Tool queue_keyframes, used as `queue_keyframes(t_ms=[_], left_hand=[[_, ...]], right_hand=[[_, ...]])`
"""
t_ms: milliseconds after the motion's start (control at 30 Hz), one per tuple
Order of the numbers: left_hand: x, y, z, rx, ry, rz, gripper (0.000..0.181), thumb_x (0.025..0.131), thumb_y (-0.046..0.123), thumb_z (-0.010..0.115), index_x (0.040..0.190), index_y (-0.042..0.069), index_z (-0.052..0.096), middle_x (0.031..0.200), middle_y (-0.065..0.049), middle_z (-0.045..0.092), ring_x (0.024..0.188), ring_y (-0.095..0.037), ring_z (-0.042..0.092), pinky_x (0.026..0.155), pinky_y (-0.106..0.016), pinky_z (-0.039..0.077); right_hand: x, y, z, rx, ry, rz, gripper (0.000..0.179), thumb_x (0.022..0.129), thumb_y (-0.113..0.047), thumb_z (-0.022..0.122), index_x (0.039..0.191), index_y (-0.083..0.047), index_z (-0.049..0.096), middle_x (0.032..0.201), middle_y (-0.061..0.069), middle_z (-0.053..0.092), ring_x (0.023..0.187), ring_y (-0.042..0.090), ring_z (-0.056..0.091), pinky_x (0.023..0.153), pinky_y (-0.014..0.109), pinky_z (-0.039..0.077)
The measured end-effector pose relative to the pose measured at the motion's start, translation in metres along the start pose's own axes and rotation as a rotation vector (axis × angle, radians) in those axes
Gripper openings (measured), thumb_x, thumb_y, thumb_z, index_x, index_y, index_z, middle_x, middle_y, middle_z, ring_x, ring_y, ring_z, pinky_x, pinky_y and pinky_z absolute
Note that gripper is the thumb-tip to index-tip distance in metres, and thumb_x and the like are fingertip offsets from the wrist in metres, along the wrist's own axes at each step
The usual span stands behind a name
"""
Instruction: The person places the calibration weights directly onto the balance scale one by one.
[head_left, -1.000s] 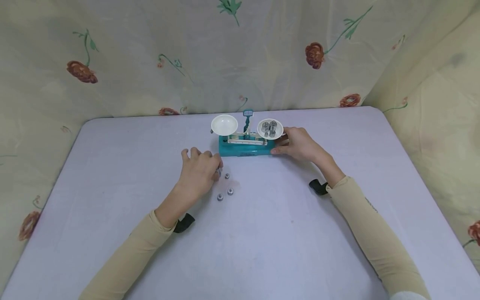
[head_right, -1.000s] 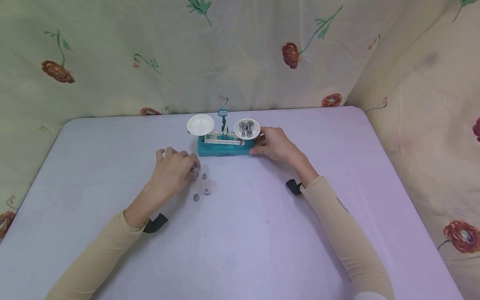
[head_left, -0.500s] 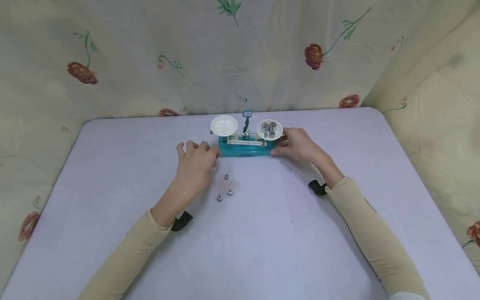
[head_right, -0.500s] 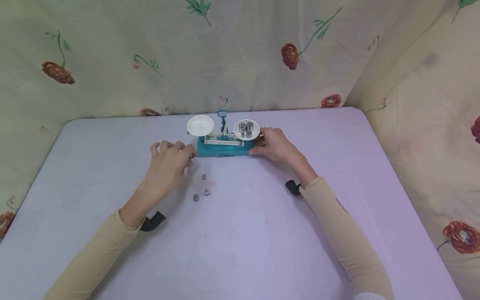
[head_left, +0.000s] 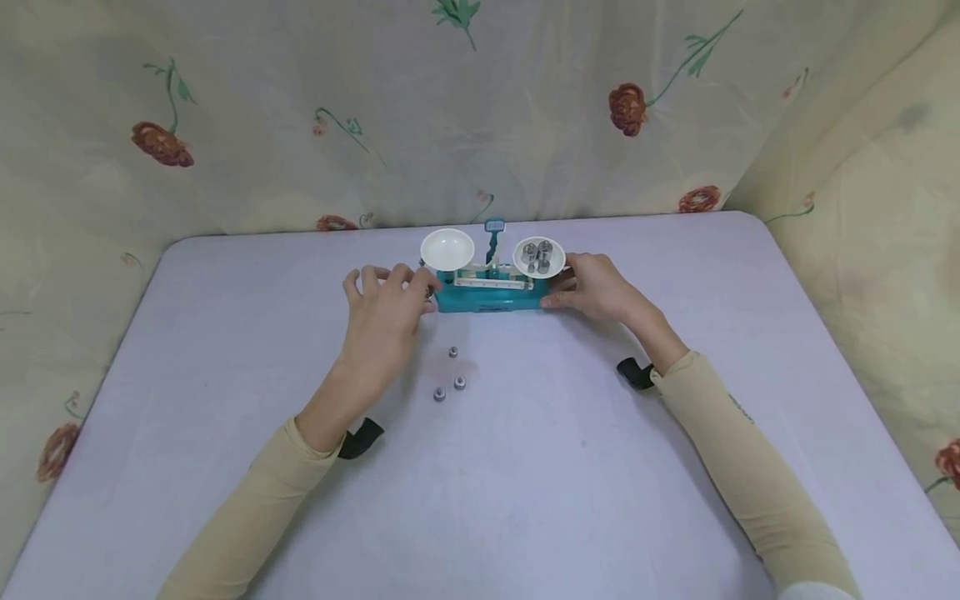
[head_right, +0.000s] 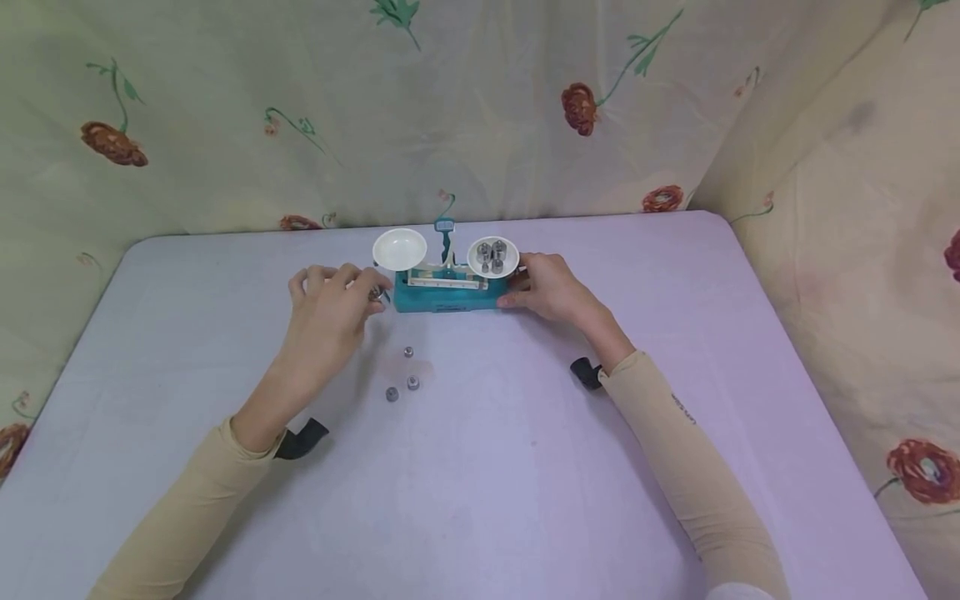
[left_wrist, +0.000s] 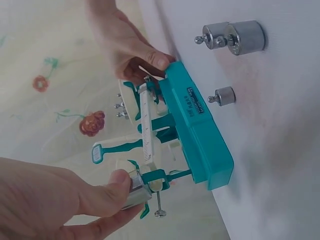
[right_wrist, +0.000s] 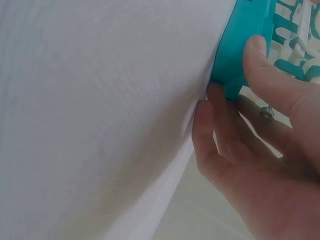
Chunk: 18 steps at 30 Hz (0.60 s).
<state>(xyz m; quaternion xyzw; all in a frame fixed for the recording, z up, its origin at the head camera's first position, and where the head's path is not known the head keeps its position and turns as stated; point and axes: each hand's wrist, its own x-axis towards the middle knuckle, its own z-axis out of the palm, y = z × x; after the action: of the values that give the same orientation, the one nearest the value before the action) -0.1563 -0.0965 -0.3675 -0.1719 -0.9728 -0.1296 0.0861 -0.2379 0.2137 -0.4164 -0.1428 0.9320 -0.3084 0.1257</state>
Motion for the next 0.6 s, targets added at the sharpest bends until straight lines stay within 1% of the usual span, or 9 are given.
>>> queue_keyframes(t_ms=[200,300,433,500,600], left_hand=[[0.001,0.001,-0.004,-0.010,0.059,0.007,0.031,0.099,0.007,0.076,0.128,0.009,0.068,0.126,-0.020,0.074,0.133,-0.054,0.054,0.121,-0.079,0.027],[0.002,0.001,-0.004,-0.017,0.096,0.017,0.030,0.100,0.011,0.074,0.129,0.009,0.066,0.125,-0.020,0.074,0.133,-0.053,0.053,0.121,-0.078,0.027],[0.005,0.003,-0.003,-0.031,0.163,0.023,0.030,0.103,0.021,0.070,0.130,0.009,0.067,0.125,-0.019,0.074,0.132,-0.050,0.055,0.121,-0.075,0.028],[0.007,0.005,-0.003,-0.035,0.193,0.023,0.030,0.102,0.021,0.071,0.130,0.010,0.068,0.125,-0.018,0.074,0.131,-0.049,0.055,0.121,-0.074,0.029],[0.010,0.006,-0.002,-0.040,0.210,0.018,0.030,0.102,0.019,0.073,0.130,0.010,0.069,0.125,-0.017,0.074,0.131,-0.047,0.055,0.121,-0.072,0.028]], right_hand=[[0.001,0.000,0.000,0.008,0.004,0.007,0.053,0.094,-0.016,0.085,0.138,0.004,0.063,0.132,0.026,0.075,0.128,0.042,0.070,0.115,0.057,0.050],[0.001,0.000,0.000,0.011,0.001,0.011,0.053,0.094,-0.016,0.085,0.139,0.003,0.063,0.132,0.025,0.075,0.128,0.041,0.070,0.116,0.057,0.049],[0.001,0.000,-0.001,0.011,-0.003,0.016,0.054,0.094,-0.017,0.085,0.139,0.003,0.063,0.132,0.025,0.075,0.129,0.042,0.070,0.117,0.057,0.049],[0.000,0.000,-0.001,0.010,-0.005,0.017,0.053,0.094,-0.017,0.085,0.139,0.003,0.063,0.132,0.025,0.075,0.129,0.042,0.070,0.117,0.057,0.049],[0.000,0.000,0.000,0.010,-0.005,0.018,0.053,0.095,-0.017,0.085,0.139,0.004,0.063,0.132,0.025,0.075,0.129,0.042,0.070,0.116,0.057,0.049]])
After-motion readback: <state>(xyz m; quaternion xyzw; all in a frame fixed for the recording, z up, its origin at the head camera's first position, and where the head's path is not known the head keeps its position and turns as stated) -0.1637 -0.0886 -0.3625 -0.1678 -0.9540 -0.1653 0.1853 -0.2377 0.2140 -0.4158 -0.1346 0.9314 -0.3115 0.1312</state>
